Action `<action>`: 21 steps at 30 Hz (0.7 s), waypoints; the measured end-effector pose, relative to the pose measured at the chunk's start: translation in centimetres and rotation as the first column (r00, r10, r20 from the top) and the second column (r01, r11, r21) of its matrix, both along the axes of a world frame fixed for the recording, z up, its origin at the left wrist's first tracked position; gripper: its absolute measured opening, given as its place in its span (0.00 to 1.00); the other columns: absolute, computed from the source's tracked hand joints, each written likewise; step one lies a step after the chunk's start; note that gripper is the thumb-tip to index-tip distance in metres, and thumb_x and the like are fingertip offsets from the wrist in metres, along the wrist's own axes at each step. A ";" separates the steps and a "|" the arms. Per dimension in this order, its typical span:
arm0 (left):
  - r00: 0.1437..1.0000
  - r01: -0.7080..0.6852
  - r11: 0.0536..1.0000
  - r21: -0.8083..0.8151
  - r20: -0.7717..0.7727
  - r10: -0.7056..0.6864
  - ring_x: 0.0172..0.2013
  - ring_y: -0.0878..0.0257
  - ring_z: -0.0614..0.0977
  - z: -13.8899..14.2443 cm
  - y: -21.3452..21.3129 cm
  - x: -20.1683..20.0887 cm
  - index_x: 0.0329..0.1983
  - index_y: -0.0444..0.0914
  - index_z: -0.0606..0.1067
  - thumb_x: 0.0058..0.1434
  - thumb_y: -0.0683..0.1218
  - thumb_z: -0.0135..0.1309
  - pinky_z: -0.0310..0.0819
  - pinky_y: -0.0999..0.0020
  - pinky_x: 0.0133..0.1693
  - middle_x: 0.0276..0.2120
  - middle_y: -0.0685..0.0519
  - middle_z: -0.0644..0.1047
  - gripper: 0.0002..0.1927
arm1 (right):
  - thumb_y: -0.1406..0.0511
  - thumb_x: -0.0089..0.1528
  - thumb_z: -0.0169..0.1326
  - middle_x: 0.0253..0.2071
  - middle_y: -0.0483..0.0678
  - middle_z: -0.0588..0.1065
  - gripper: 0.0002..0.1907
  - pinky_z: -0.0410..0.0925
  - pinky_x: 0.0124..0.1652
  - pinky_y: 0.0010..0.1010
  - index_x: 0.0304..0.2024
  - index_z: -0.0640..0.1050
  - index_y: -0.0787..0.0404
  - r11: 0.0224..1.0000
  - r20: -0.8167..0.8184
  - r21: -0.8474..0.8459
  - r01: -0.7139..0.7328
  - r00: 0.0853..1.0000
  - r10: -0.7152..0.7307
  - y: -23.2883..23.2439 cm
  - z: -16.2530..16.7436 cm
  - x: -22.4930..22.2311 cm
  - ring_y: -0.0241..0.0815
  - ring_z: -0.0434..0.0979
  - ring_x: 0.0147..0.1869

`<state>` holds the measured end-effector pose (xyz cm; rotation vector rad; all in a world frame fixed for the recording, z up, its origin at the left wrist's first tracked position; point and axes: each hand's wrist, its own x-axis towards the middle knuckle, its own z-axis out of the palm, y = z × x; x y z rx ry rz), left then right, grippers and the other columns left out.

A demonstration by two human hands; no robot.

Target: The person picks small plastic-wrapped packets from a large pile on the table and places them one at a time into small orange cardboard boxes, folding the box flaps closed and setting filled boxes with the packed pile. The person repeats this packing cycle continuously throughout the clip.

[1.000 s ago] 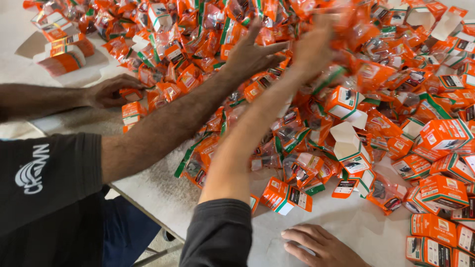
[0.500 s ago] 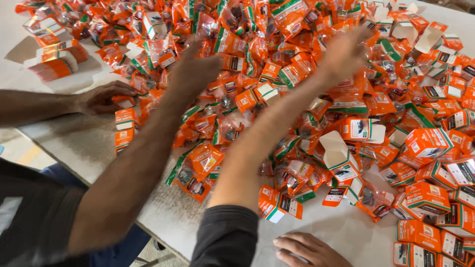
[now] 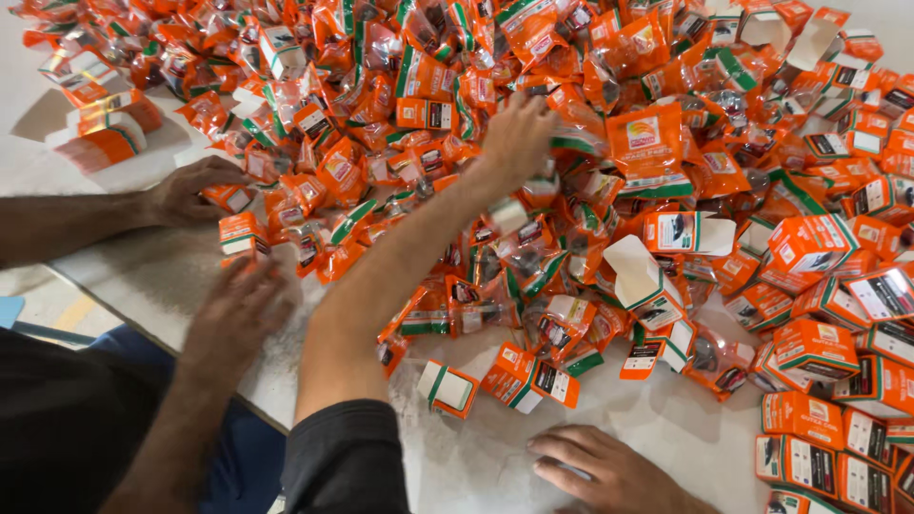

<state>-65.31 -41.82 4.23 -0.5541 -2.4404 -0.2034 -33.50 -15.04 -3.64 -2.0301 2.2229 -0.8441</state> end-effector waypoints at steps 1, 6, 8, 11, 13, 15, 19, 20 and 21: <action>0.980 0.097 0.995 -0.017 -0.175 -0.098 0.49 0.44 0.76 0.5 0.6 2.0 0.45 0.40 0.79 0.52 0.42 0.58 0.78 0.49 0.43 0.46 0.45 0.76 0.15 | 0.55 0.65 0.57 0.62 0.57 0.71 0.25 0.67 0.61 0.48 0.56 0.72 0.64 1.000 -0.010 0.003 0.008 1.000 -0.008 -0.1 0.4 0.2 0.57 0.71 0.67; 0.726 0.196 0.883 -0.426 -0.543 -0.423 0.54 0.45 0.74 2.4 5.4 15.9 0.53 0.31 0.78 0.59 0.45 0.57 0.75 0.45 0.54 0.51 0.44 0.73 0.20 | 0.52 0.65 0.60 0.62 0.57 0.71 0.26 0.66 0.62 0.48 0.53 0.73 0.64 0.999 -0.037 -0.003 0.040 0.998 -0.040 0.0 1.2 1.6 0.58 0.70 0.67; 0.692 0.300 0.773 -0.559 -0.430 -0.580 0.58 0.45 0.74 3.3 7.1 18.8 0.52 0.30 0.79 0.66 0.45 0.56 0.72 0.47 0.53 0.57 0.42 0.73 0.16 | 0.52 0.64 0.61 0.62 0.58 0.71 0.26 0.66 0.61 0.49 0.53 0.74 0.65 0.999 -0.041 0.001 0.041 0.998 -0.041 0.0 1.3 1.9 0.58 0.70 0.66; 0.573 0.596 0.659 -0.460 -0.332 -0.749 0.59 0.46 0.71 4.1 7.9 19.6 0.50 0.36 0.75 0.71 0.44 0.55 0.66 0.46 0.59 0.69 0.44 0.69 0.09 | 0.52 0.63 0.61 0.61 0.59 0.70 0.26 0.65 0.61 0.49 0.53 0.73 0.65 0.999 -0.045 0.014 0.034 0.998 -0.033 0.1 1.2 1.8 0.58 0.70 0.66; 0.446 0.826 0.495 -0.269 -0.225 -0.866 0.60 0.46 0.71 4.8 7.4 17.5 0.57 0.38 0.74 0.67 0.58 0.54 0.62 0.41 0.62 0.66 0.43 0.66 0.23 | 0.53 0.63 0.60 0.62 0.58 0.70 0.26 0.65 0.61 0.49 0.54 0.73 0.65 0.999 -0.043 0.026 0.025 0.999 -0.024 0.3 1.0 1.4 0.58 0.70 0.67; 0.491 0.856 0.507 -0.100 -0.154 -0.858 0.66 0.47 0.70 5.4 5.4 13.8 0.65 0.41 0.70 0.68 0.61 0.52 0.57 0.44 0.68 0.67 0.47 0.65 0.29 | 0.53 0.64 0.59 0.62 0.57 0.70 0.26 0.66 0.61 0.47 0.56 0.73 0.64 0.999 -0.039 0.035 0.013 0.999 -0.012 0.5 0.7 0.8 0.57 0.69 0.67; 0.716 0.590 0.430 0.684 -0.195 -0.671 0.52 0.50 0.82 6.6 0.4 2.0 0.55 0.40 0.71 0.71 0.51 0.52 0.82 0.56 0.57 0.50 0.49 0.76 0.14 | 0.60 0.63 0.52 0.63 0.56 0.70 0.21 0.67 0.62 0.46 0.57 0.72 0.62 0.999 -0.023 0.042 0.006 1.000 -0.005 0.9 -0.4 -0.4 0.56 0.71 0.68; 0.964 0.201 0.788 0.582 0.025 -0.265 0.43 0.42 0.81 6.9 -0.9 -1.4 0.47 0.37 0.75 0.73 0.50 0.53 0.76 0.51 0.42 0.39 0.43 0.79 0.11 | 0.60 0.64 0.51 0.63 0.56 0.70 0.21 0.66 0.62 0.46 0.57 0.72 0.62 0.999 -0.034 0.036 0.007 0.999 -0.006 0.9 -0.8 -0.7 0.56 0.70 0.68; 0.995 0.097 0.921 0.378 -0.035 -0.090 0.39 0.38 0.80 6.0 -2.6 -3.1 0.40 0.36 0.75 0.67 0.44 0.52 0.73 0.45 0.40 0.34 0.40 0.79 0.06 | 0.60 0.64 0.51 0.64 0.57 0.70 0.20 0.66 0.61 0.46 0.56 0.71 0.62 1.000 -0.048 0.029 0.010 0.999 -0.009 0.8 -1.1 -1.0 0.56 0.70 0.68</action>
